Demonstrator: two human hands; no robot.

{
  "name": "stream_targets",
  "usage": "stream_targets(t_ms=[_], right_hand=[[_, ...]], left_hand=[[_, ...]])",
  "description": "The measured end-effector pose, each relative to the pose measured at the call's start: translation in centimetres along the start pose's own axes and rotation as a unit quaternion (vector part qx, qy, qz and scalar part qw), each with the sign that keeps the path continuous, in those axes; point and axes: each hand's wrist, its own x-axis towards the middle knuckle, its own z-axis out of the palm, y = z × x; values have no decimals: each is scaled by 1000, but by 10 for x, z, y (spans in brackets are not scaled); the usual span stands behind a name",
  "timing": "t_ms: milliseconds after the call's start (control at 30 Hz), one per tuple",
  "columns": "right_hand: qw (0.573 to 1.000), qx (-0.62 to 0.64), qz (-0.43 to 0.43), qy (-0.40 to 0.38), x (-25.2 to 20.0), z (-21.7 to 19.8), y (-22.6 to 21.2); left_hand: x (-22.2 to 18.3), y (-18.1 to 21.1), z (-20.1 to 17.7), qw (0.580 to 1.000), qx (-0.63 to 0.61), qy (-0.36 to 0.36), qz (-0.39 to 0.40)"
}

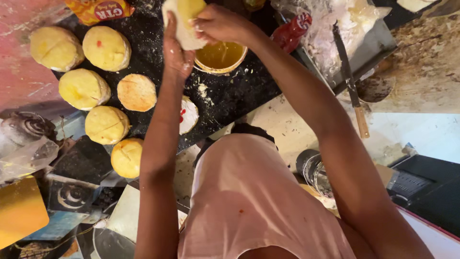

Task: The person applies liquid and syrup to small cakes, cuts one open with a knife, and spreads a white cream filling inside by hand.

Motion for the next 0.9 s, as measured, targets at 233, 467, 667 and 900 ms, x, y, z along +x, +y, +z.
stream_targets(t_ms=[233,467,667,900], right_hand=[[951,159,-58,257,-42,-12,-15],[941,284,-136,121,-68,-27,-32],[966,124,-161,158,-48,-35,-2],[875,-464,-66,125,1,26,78]], left_hand=[[-1,-6,19,998,-40,-19,53],[-24,27,33,984,-119,-134,-24],[-20,34,21,986,88,-79,-116],[-21,48,8,998,-4,9,-61]])
